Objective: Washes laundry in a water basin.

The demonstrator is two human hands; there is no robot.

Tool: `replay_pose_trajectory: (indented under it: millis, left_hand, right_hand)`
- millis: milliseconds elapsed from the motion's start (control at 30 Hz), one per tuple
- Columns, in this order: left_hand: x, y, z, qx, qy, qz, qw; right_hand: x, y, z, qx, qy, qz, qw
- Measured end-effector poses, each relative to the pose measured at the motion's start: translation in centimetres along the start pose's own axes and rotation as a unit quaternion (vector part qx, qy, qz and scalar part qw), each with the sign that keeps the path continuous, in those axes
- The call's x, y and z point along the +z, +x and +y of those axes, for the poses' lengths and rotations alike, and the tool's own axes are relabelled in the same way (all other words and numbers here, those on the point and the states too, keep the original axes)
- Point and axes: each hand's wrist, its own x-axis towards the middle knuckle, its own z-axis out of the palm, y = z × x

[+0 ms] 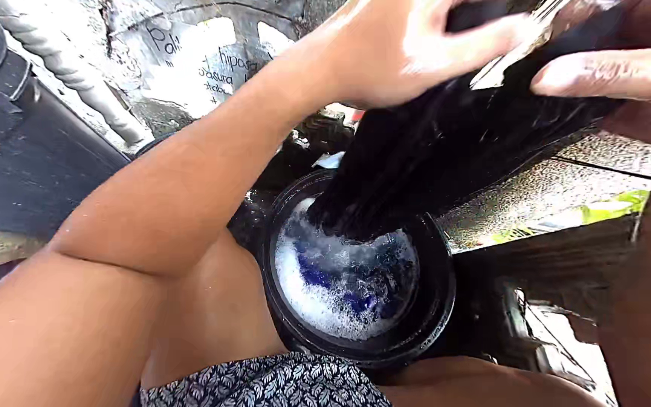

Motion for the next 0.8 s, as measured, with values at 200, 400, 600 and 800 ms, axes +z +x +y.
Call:
replay_pose_trajectory:
  millis: [200, 400, 600, 800]
  left_hand:
    - [5.8, -2.1, -2.7, 0.118, 0.055, -0.046, 0.99]
    - [7.8, -10.8, -7.0, -0.14, 0.127, -0.286, 0.939]
    - [5.5, -10.7, -8.5, -0.236, 0.176, -0.306, 0.905]
    - [5.5, -11.4, -10.1, -0.232, 0.162, -0.356, 0.891]
  right_hand:
    - [10.1, -1.6, 3.2, 0.043, 0.001, 0.031, 0.999]
    - [27.8, -13.3, 23.2, 0.418, 0.086, -0.043, 0.904]
    - [42.3, -17.4, 27.5, 0.611, -0.124, -0.03, 0.781]
    - [42.9, -21.7, 26.5, 0.492, -0.147, -0.348, 0.784]
